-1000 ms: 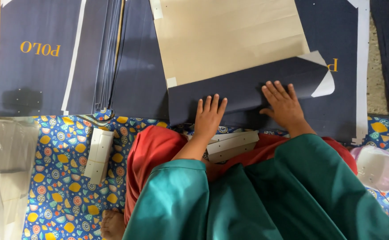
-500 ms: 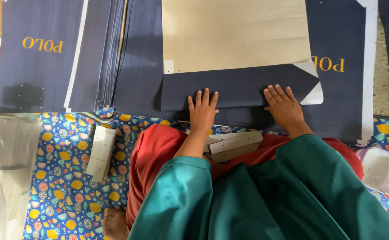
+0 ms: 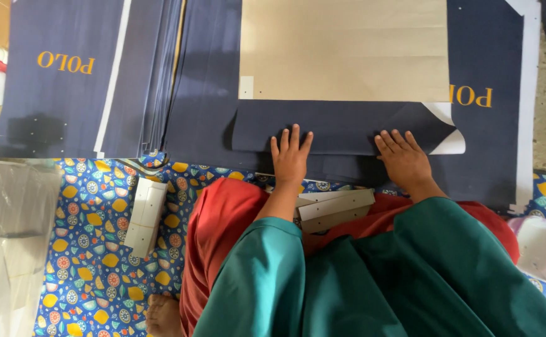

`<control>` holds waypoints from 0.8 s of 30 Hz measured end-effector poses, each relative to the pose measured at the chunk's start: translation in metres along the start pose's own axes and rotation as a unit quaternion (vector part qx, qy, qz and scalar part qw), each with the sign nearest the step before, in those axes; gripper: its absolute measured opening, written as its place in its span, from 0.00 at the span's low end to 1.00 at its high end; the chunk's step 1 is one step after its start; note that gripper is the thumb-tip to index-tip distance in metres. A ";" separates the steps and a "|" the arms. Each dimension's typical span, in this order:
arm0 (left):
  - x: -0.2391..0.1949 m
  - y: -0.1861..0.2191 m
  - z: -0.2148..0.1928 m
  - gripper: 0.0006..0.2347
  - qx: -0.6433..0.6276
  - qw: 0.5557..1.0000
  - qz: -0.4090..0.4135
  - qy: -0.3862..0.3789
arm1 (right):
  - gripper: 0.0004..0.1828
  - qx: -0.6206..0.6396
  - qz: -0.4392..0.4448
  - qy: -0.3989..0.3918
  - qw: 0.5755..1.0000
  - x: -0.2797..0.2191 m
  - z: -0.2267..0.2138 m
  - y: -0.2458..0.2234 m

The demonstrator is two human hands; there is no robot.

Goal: The person sits on a patterned mat and assembles paper products by placing white strips onto beige paper sheets. They then place dark blue paper sheets with 'POLO' printed on them over the beige sheets and press them down. The person also uses a spoon to apply a white substance from a container onto the white strips.

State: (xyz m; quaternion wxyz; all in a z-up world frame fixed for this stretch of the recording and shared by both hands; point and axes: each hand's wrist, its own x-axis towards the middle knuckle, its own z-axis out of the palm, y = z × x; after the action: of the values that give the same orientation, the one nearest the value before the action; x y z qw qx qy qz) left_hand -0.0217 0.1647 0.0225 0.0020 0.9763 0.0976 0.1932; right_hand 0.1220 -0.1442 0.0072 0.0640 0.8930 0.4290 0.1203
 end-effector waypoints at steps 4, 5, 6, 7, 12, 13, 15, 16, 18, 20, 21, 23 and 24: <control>0.003 0.007 -0.029 0.29 -0.030 0.991 -0.052 -0.122 | 0.32 -0.004 -0.007 -0.111 0.994 0.001 -0.011 0.000; 0.004 0.009 -0.036 0.29 -0.032 0.988 -0.064 -0.136 | 0.32 -0.002 -0.011 -0.110 0.994 0.002 -0.011 0.000; 0.005 0.011 -0.044 0.29 -0.035 0.985 -0.077 -0.150 | 0.32 0.000 -0.016 -0.109 0.994 0.003 -0.011 0.001; 0.001 0.010 -0.036 0.29 -0.031 0.985 -0.082 -0.148 | 0.32 0.002 -0.021 -0.105 0.994 0.003 -0.010 0.001; 0.003 0.010 -0.048 0.28 -0.054 0.956 -0.087 -0.275 | 0.36 0.050 -0.019 -0.257 0.965 0.014 -0.023 0.002; 0.002 0.009 -0.048 0.28 -0.055 0.956 -0.089 -0.275 | 0.36 0.049 -0.021 -0.258 0.965 0.015 -0.029 0.000; 0.003 0.007 -0.047 0.25 -0.058 0.965 -0.099 -0.236 | 0.38 0.101 0.004 -0.289 0.952 0.017 -0.040 -0.001; 0.005 0.004 -0.050 0.25 -0.058 0.965 -0.100 -0.236 | 0.38 0.101 0.003 -0.289 0.952 0.015 -0.042 -0.003; 0.013 -0.004 -0.057 0.28 -0.071 0.963 -0.110 -0.235 | 0.39 0.138 0.008 -0.270 0.953 0.013 -0.046 -0.004; 0.030 -0.015 -0.084 0.29 -0.088 0.942 -0.148 -0.287 | 0.39 0.147 0.006 -0.259 0.955 0.009 -0.045 -0.004; 0.039 -0.021 -0.097 0.29 -0.103 0.917 -0.184 -0.338 | 0.39 0.157 0.004 -0.246 0.957 0.008 -0.044 -0.004; 0.042 -0.024 -0.105 0.30 -0.099 0.904 -0.203 -0.364 | 0.40 0.158 0.004 -0.245 0.957 0.006 -0.038 -0.003; 0.044 -0.026 -0.109 0.30 -0.096 0.889 -0.222 -0.388 | 0.40 0.159 0.003 -0.245 0.957 0.005 -0.034 -0.003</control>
State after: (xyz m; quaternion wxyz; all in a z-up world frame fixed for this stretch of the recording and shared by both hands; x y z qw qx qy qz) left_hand -0.0276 0.1946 0.1387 0.1759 0.9215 0.2839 -0.1983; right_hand 0.1134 -0.1380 0.0401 0.0241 0.8952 0.4109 -0.1711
